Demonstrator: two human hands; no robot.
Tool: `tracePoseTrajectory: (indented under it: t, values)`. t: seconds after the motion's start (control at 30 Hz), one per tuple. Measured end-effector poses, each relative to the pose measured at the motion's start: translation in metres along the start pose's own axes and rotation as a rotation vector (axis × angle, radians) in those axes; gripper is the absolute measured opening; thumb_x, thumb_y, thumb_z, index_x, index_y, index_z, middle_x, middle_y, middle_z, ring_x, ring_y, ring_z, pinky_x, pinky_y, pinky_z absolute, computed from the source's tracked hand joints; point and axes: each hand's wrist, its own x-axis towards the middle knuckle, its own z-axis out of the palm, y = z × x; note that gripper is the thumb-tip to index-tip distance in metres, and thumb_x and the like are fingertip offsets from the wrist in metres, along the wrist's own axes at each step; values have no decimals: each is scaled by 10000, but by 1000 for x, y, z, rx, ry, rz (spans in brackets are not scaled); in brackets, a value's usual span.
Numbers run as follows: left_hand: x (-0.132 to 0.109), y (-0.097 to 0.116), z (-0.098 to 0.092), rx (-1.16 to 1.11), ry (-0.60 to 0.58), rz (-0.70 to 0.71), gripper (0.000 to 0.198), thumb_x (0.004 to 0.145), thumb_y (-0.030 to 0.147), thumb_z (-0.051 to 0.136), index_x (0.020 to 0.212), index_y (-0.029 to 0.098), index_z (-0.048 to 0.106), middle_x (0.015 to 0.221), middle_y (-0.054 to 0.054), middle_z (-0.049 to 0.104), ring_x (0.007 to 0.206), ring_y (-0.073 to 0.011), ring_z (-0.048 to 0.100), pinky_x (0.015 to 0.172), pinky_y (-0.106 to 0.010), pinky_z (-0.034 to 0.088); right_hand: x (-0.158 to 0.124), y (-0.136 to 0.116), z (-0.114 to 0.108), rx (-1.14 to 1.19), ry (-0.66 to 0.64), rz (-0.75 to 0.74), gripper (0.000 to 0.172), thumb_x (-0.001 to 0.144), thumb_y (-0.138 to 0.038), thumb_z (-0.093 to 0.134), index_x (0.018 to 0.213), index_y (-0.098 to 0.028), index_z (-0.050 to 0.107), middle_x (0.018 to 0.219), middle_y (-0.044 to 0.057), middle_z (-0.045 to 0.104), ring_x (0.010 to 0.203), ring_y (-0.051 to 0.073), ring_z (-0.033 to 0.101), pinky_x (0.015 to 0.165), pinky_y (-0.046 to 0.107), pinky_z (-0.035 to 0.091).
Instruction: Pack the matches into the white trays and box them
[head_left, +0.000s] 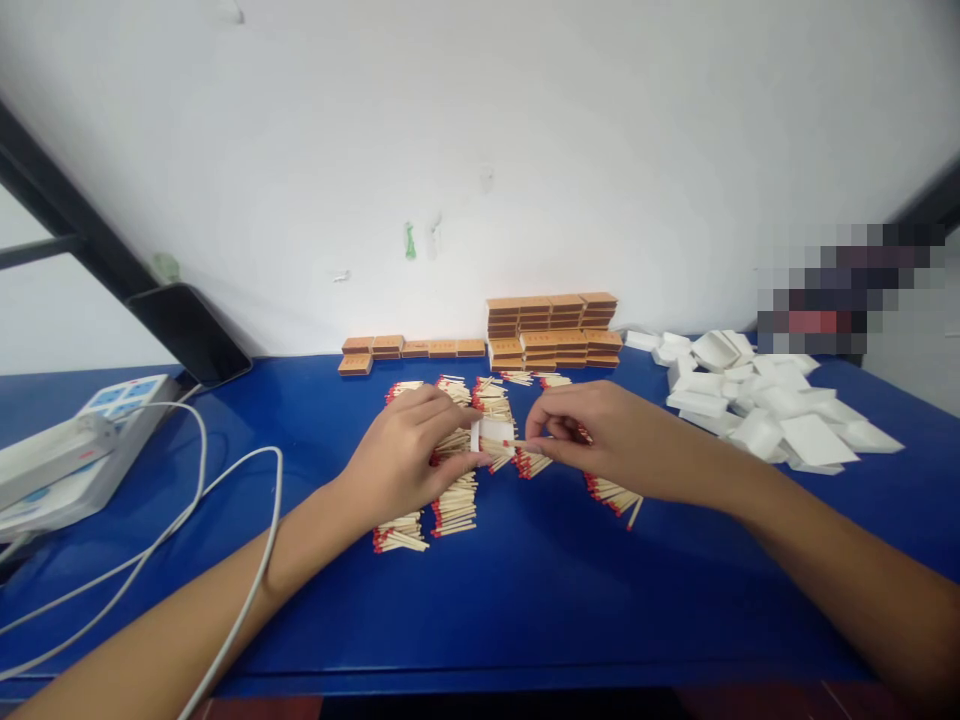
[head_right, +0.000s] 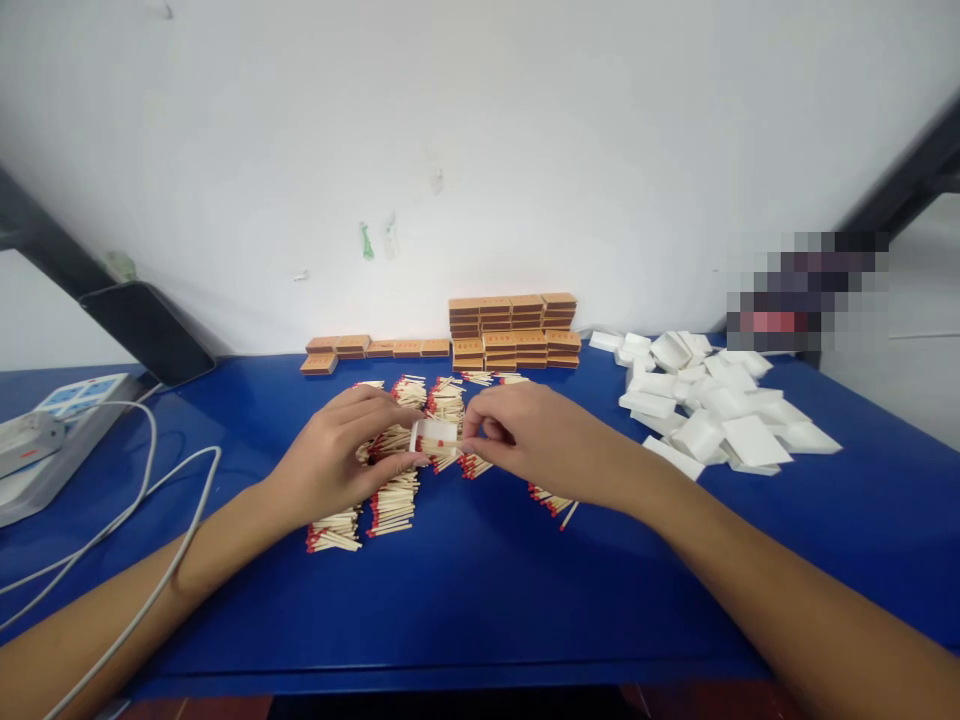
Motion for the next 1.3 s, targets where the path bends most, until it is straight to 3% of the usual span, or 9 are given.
tracePoseTrajectory:
  t: [0.13, 0.27, 0.47, 0.63, 0.73, 1.3]
  values:
    - [2, 7, 1, -65, 31, -5, 357, 956, 411, 777, 1202, 160, 710, 945, -87, 763, 933, -258, 678, 869, -422, 553, 2, -6, 14, -26, 142, -3, 158, 983, -302, 664, 860, -211, 703, 674, -28, 606, 636, 141, 536, 642, 286, 355]
    - [2, 11, 2, -121, 46, -11, 370, 928, 385, 814, 1203, 157, 715, 967, -88, 767, 944, -252, 681, 871, -413, 557, 3, -9, 22, -45, 145, 4, 148, 972, -287, 678, 848, -211, 707, 677, -23, 615, 637, 144, 541, 637, 285, 346]
    - [3, 8, 0, -81, 110, -23, 351, 955, 412, 782, 1180, 153, 712, 967, -94, 776, 910, -239, 685, 851, -420, 566, 3, 0, 6, -31, 154, -66, 229, 1011, -379, 617, 882, -209, 698, 701, -9, 612, 663, 152, 547, 676, 295, 375]
    - [1, 1, -2, -4, 108, -61, 340, 975, 442, 750, 1145, 150, 719, 982, -108, 765, 938, -255, 676, 827, -424, 562, 4, 15, -7, -55, -180, -97, 181, 972, -297, 624, 891, -211, 761, 764, 15, 683, 693, 158, 588, 667, 295, 385]
    - [1, 0, -2, 17, 107, -56, 344, 972, 448, 752, 1138, 148, 718, 981, -105, 763, 933, -255, 672, 819, -417, 555, 6, 18, -6, -61, -277, -94, 164, 932, -196, 633, 908, -209, 794, 769, 11, 697, 702, 155, 604, 680, 291, 400]
    - [1, 0, -2, 38, 98, -25, 345, 983, 429, 743, 1182, 149, 708, 986, -102, 776, 943, -259, 676, 829, -422, 547, 7, 18, 1, -127, -306, -115, 166, 924, -180, 637, 902, -220, 797, 745, 2, 668, 691, 158, 567, 671, 303, 372]
